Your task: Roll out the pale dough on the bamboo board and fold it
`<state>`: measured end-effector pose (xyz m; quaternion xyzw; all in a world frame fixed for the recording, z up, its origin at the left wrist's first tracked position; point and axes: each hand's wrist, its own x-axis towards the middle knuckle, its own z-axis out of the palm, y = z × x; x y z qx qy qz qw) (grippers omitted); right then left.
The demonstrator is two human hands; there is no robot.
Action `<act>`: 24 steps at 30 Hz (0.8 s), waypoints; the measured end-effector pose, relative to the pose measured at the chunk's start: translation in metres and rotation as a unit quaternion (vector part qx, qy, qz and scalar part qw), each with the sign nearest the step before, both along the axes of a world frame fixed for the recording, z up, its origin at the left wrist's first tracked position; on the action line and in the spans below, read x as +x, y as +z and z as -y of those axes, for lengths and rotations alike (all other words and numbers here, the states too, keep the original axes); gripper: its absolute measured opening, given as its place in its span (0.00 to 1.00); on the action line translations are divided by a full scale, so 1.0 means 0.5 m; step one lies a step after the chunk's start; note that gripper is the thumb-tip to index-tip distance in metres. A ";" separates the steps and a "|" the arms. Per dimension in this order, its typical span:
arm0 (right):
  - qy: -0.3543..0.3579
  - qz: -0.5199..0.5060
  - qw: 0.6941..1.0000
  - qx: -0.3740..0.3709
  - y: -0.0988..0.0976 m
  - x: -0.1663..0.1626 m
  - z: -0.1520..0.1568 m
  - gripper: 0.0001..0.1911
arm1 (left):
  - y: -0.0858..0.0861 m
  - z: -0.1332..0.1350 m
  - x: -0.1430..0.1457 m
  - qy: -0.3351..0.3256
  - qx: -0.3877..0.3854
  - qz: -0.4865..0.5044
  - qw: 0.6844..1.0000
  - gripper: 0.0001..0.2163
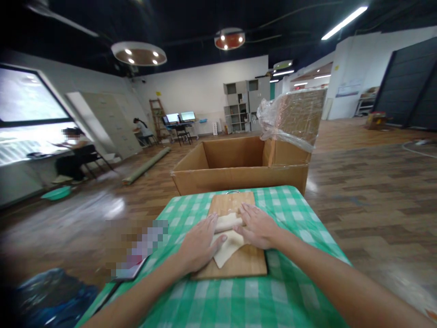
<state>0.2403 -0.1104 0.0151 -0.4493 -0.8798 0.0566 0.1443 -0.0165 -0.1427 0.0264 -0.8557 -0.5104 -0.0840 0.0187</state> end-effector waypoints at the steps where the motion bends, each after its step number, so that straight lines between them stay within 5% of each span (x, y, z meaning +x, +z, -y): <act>1: 0.003 -0.001 1.000 -0.005 0.000 -0.002 -0.015 0.44 | 0.000 -0.008 0.000 -0.001 -0.002 0.000 1.000 0.35; 10: 0.010 0.013 1.000 -0.025 -0.017 -0.012 -0.106 0.40 | -0.013 -0.059 0.000 0.014 0.011 0.001 1.000 0.34; 17: 0.030 0.066 0.997 0.009 -0.040 -0.031 -0.214 0.32 | -0.022 -0.147 -0.005 0.044 0.060 -0.031 0.997 0.31; 24: 0.068 0.114 0.989 0.061 -0.056 -0.039 -0.274 0.30 | 0.005 -0.202 -0.009 0.010 0.049 -0.108 0.993 0.24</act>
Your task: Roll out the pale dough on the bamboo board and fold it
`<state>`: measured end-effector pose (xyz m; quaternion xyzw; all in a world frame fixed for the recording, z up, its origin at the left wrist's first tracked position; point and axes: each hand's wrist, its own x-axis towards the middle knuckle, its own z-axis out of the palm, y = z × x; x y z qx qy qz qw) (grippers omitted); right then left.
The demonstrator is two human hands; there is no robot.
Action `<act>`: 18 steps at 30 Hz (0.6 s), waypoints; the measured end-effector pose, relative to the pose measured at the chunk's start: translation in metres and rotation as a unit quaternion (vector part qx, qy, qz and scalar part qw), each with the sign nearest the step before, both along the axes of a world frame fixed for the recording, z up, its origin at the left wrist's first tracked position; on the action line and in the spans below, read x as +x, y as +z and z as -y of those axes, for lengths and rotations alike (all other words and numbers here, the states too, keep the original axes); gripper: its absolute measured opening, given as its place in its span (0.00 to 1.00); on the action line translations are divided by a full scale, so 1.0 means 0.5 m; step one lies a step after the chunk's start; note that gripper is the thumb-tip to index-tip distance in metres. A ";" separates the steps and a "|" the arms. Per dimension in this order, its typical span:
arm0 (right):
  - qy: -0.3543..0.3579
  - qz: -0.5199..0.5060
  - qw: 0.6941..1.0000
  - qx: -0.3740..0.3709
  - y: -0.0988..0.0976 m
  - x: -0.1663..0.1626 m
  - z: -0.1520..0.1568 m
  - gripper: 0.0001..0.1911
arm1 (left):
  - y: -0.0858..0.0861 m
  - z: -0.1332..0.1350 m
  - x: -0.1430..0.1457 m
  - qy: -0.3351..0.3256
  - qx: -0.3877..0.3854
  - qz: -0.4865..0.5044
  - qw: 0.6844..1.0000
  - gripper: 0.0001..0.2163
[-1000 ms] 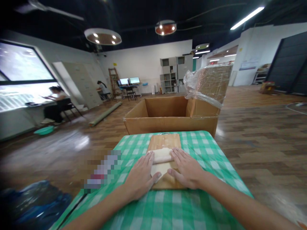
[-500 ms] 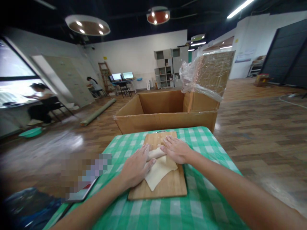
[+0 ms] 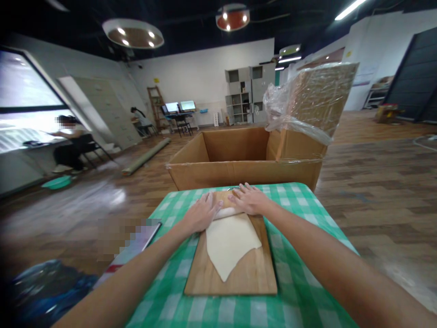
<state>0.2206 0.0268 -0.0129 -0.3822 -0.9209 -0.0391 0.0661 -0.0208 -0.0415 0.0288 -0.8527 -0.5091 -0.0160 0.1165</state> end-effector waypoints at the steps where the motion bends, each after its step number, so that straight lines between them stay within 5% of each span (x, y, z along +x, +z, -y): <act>1: 0.003 -0.001 1.000 0.002 0.000 0.000 -0.001 0.30 | 0.002 -0.001 -0.001 -0.003 -0.004 0.001 1.000 0.24; 11: -0.086 -0.069 0.994 0.011 0.033 0.000 0.094 0.39 | -0.032 0.036 0.000 0.027 0.035 0.103 0.994 0.35; 18: -0.102 -0.079 0.992 -0.014 0.047 0.016 0.239 0.44 | -0.033 0.153 -0.001 -0.008 0.010 0.118 0.993 0.38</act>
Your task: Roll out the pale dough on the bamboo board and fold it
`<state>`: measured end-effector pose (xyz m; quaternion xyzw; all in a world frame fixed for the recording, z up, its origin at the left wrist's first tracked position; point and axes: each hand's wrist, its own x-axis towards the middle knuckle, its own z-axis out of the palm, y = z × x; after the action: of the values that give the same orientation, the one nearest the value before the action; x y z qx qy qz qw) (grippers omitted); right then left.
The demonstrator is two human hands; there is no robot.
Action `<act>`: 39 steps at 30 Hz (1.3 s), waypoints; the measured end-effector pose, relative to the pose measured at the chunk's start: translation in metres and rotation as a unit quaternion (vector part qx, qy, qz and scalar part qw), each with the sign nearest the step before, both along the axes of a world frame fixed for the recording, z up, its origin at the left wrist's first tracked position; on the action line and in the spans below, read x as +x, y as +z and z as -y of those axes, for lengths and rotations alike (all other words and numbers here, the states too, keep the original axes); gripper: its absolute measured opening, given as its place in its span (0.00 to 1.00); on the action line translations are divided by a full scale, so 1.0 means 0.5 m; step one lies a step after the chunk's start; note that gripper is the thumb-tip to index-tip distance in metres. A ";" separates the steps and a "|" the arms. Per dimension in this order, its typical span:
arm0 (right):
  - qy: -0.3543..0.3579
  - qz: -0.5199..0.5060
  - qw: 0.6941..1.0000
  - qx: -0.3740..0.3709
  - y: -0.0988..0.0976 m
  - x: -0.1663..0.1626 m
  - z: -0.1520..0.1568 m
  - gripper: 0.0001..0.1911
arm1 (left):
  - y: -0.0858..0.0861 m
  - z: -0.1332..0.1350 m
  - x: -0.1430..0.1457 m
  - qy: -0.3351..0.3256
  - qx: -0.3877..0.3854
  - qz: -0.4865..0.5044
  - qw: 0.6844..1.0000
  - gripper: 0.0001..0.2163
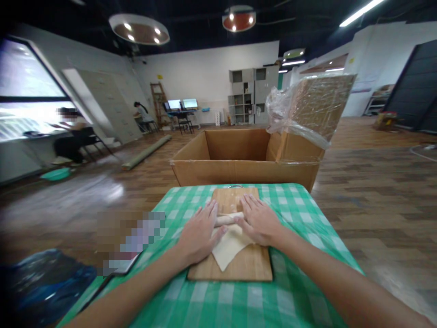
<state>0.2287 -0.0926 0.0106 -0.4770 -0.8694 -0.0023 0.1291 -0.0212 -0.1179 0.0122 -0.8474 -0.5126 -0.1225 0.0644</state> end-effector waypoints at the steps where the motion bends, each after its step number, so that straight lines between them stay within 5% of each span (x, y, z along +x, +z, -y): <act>1: 0.004 0.001 1.000 -0.001 -0.002 0.005 0.022 0.45 | -0.001 0.016 -0.002 -0.011 -0.002 0.002 1.000 0.38; 7: 0.011 -0.009 1.000 0.009 -0.011 0.018 0.061 0.42 | 0.001 0.023 -0.004 -0.018 -0.004 0.012 1.000 0.38; 16: 0.020 0.010 1.000 -0.004 -0.007 0.004 -0.094 0.41 | 0.000 -0.136 0.005 0.021 -0.037 0.018 0.999 0.34; 26: 0.111 0.027 0.993 0.003 -0.036 0.013 -0.198 0.36 | -0.014 -0.255 -0.009 -0.045 -0.064 -0.078 0.994 0.22; 32: 0.022 0.005 0.999 0.023 -0.020 0.001 -0.163 0.40 | -0.002 -0.212 -0.001 -0.030 -0.034 -0.049 0.998 0.22; 39: 0.003 0.006 0.997 0.079 -0.007 0.002 -0.078 0.42 | -0.001 -0.057 0.027 0.075 0.046 0.006 0.996 0.35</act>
<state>0.2295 -0.0535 0.0072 -0.4627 -0.8687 -0.0733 0.1610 -0.0075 -0.0896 0.0119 -0.8018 -0.5693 -0.1454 0.1090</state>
